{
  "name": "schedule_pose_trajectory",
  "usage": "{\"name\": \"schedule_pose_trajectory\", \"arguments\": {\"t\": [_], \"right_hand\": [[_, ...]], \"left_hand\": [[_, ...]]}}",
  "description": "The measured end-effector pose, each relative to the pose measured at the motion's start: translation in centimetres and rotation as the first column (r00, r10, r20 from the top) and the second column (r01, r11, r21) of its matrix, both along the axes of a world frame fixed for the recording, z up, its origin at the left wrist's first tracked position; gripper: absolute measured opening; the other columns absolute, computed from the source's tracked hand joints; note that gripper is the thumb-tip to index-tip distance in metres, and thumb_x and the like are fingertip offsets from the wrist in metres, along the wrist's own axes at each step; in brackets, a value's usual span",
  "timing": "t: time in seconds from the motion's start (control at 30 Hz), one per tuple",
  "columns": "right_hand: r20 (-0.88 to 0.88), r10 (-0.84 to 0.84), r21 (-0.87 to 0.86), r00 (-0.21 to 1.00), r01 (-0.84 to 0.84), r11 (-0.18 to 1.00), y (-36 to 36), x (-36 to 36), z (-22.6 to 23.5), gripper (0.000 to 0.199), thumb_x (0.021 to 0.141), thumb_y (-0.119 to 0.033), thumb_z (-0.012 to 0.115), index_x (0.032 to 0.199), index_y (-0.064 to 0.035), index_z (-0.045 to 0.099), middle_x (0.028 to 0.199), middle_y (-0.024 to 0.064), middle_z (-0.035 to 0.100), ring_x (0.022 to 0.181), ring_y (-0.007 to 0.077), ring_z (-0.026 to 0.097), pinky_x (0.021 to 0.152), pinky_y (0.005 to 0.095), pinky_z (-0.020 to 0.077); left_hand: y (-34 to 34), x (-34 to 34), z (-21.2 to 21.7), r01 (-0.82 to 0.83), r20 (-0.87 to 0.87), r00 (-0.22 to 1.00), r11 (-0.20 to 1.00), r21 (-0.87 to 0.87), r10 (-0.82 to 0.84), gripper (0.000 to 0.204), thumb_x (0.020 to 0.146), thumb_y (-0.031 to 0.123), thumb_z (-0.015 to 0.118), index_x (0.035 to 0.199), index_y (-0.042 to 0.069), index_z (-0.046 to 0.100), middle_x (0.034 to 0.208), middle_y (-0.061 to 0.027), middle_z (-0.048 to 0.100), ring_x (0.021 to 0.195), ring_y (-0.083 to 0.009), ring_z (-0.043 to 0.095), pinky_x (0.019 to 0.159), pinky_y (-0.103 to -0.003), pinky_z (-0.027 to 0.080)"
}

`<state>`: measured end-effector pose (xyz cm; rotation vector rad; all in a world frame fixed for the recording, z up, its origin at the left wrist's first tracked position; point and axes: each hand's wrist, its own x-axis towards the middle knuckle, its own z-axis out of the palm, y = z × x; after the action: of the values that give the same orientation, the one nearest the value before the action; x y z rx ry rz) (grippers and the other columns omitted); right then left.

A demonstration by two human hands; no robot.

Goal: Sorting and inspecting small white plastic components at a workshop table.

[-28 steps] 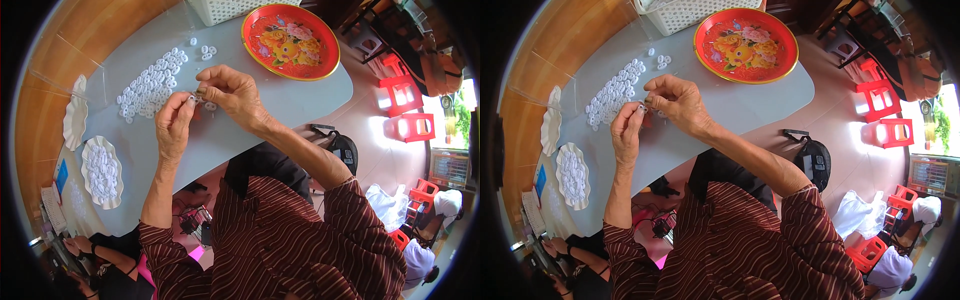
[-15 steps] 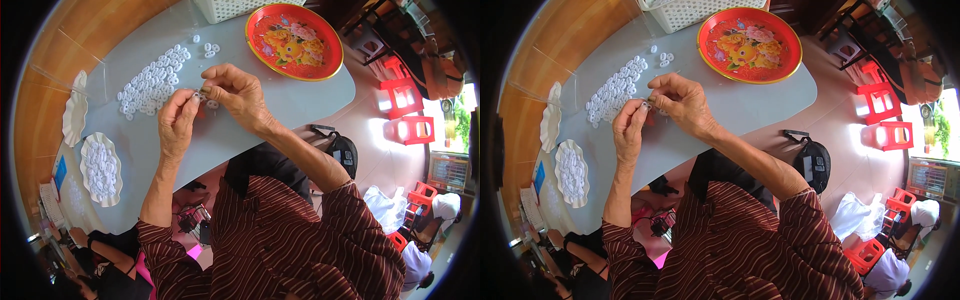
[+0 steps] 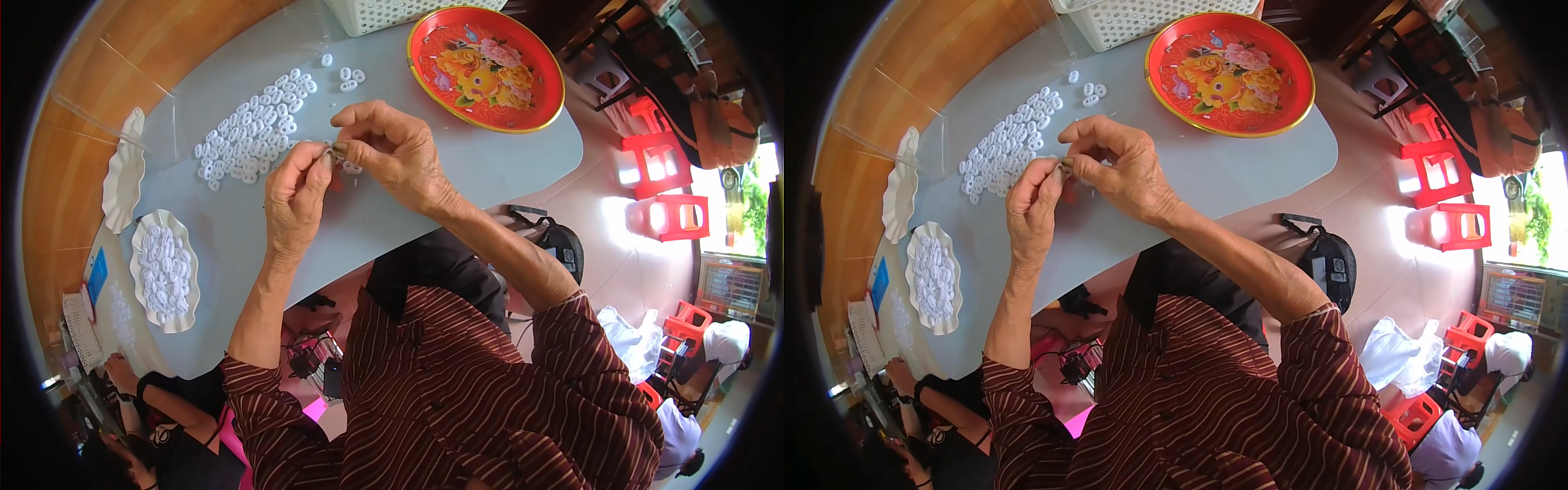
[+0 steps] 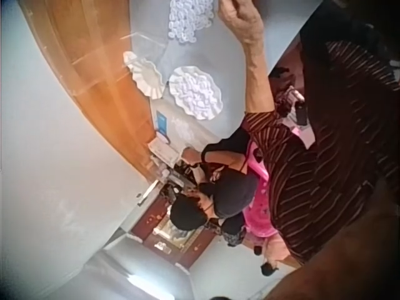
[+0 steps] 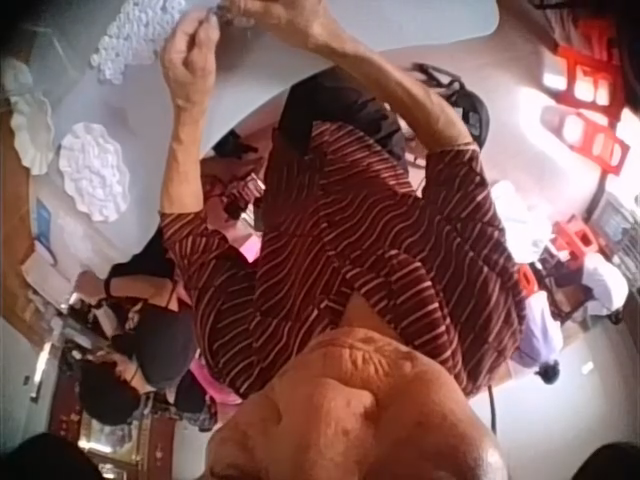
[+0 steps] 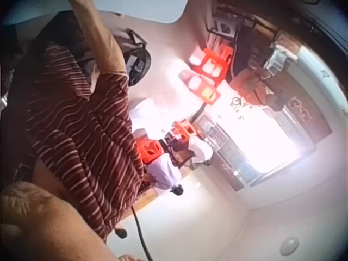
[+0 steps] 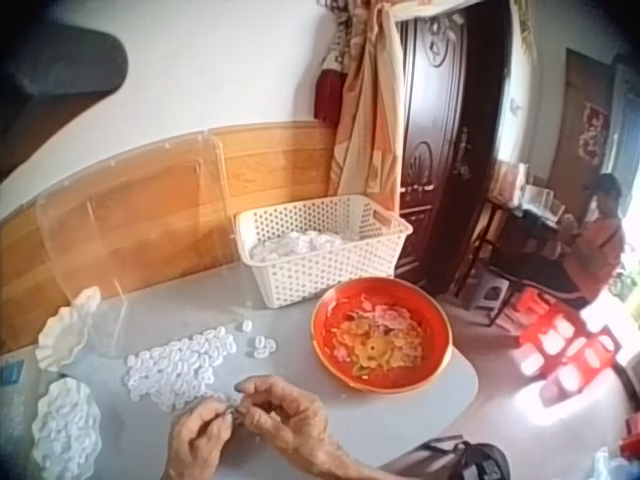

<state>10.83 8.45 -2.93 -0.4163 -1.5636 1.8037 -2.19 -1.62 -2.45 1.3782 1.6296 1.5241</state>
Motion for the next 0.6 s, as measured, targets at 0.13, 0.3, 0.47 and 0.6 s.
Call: {"name": "schedule_pose_trajectory", "arguments": {"t": [0.13,0.3,0.47,0.6], "right_hand": [[-0.049,-0.044,0.049,0.998,0.046,0.998,-0.2,-0.3,0.3,0.017,0.088,-0.003,0.061,0.103,0.0007,0.058,0.083,0.0042,0.063,0.074,0.0076,0.059,0.066,0.0237,0.0502],[0.024,0.073,0.025,0.997,-0.074,0.997,0.3,0.2,0.4,0.011,0.089,-0.008,0.06,0.095,0.0016,0.061,0.08,0.0041,0.064,0.071,0.0079,0.058,0.063,0.0244,0.0493],[0.207,0.107,0.151,0.973,-0.14,0.979,1.6,0.6,1.1,0.018,0.091,-0.014,0.06,0.094,0.0038,0.062,0.079,0.0036,0.063,0.073,0.0074,0.056,0.065,0.0228,0.0487],[0.236,0.09,0.199,0.968,-0.139,0.97,1.5,0.5,1.2,0.021,0.091,-0.017,0.061,0.091,0.004,0.061,0.077,0.0049,0.064,0.072,0.0078,0.057,0.064,0.023,0.049]], "left_hand": [[-0.2,0.4,0.3,-0.063,-0.186,0.98,0.995,0.079,0.077,0.013,0.092,0.012,0.053,0.094,0.0,0.059,0.074,-0.0016,0.058,0.066,-0.0088,0.049,0.06,-0.024,0.041],[0.0,0.1,-0.1,-0.041,-0.196,0.979,0.992,0.115,0.063,0.013,0.091,0.013,0.056,0.092,0.0,0.057,0.07,-0.0028,0.055,0.061,-0.0097,0.051,0.055,-0.024,0.042],[0.1,-0.1,0.2,0.015,-0.045,0.999,0.999,-0.044,-0.017,0.015,0.091,0.014,0.057,0.094,-0.001,0.059,0.073,-0.0004,0.058,0.065,-0.0081,0.052,0.059,-0.023,0.042],[-0.1,0.1,0.5,0.113,0.137,0.984,0.994,-0.009,-0.111,0.014,0.091,0.013,0.057,0.095,-0.001,0.06,0.078,-0.001,0.06,0.069,-0.0077,0.053,0.063,-0.021,0.043]]}}
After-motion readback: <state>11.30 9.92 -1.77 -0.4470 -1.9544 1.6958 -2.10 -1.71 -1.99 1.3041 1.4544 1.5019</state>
